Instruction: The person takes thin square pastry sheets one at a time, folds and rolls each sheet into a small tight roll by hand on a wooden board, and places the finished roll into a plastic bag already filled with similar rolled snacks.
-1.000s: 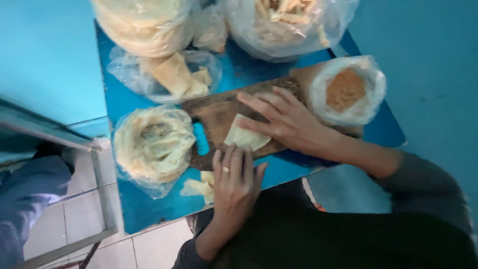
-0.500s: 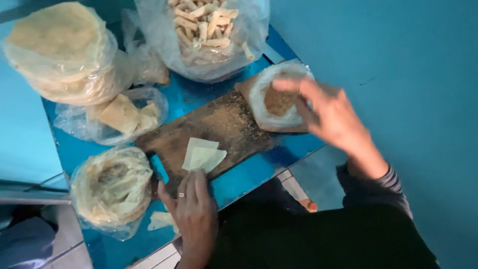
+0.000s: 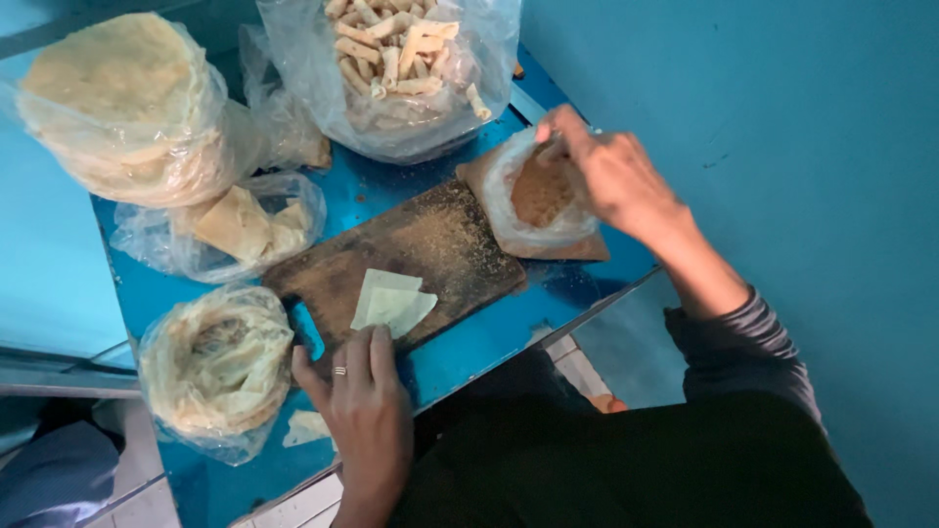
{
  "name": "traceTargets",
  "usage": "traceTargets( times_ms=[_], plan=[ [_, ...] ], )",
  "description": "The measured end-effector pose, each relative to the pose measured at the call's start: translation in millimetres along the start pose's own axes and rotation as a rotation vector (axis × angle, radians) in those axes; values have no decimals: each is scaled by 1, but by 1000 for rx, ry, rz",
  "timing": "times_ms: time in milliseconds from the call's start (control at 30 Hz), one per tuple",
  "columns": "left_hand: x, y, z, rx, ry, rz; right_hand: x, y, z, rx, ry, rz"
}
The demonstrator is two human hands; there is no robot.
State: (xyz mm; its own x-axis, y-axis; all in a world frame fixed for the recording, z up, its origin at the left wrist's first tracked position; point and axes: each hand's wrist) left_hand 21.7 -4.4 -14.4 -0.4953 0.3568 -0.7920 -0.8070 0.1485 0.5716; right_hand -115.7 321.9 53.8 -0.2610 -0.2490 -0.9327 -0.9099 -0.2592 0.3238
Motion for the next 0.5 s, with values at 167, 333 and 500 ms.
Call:
traceTargets(
  times_ms=[167, 333, 500],
  plan=[
    [-4, 2, 5, 8, 6, 14, -3, 0, -6, 25, -106, 27],
    [-7, -1, 3, -2, -25, 51, -6, -6, -1, -8, 91, 138],
    [-14, -9, -1, -43, -77, 65, -15, -6, 15, -73, 134, 427]
  ],
)
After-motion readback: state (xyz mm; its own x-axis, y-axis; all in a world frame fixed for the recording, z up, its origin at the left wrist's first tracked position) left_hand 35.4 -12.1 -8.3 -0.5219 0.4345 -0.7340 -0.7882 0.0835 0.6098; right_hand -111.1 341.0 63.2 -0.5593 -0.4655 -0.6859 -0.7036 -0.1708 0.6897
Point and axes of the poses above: each hand's wrist, its own y-axis towards the middle knuckle, its own x-axis out of the palm, z = x × y, and after that the axes turned 4 degrees about z, right-handed
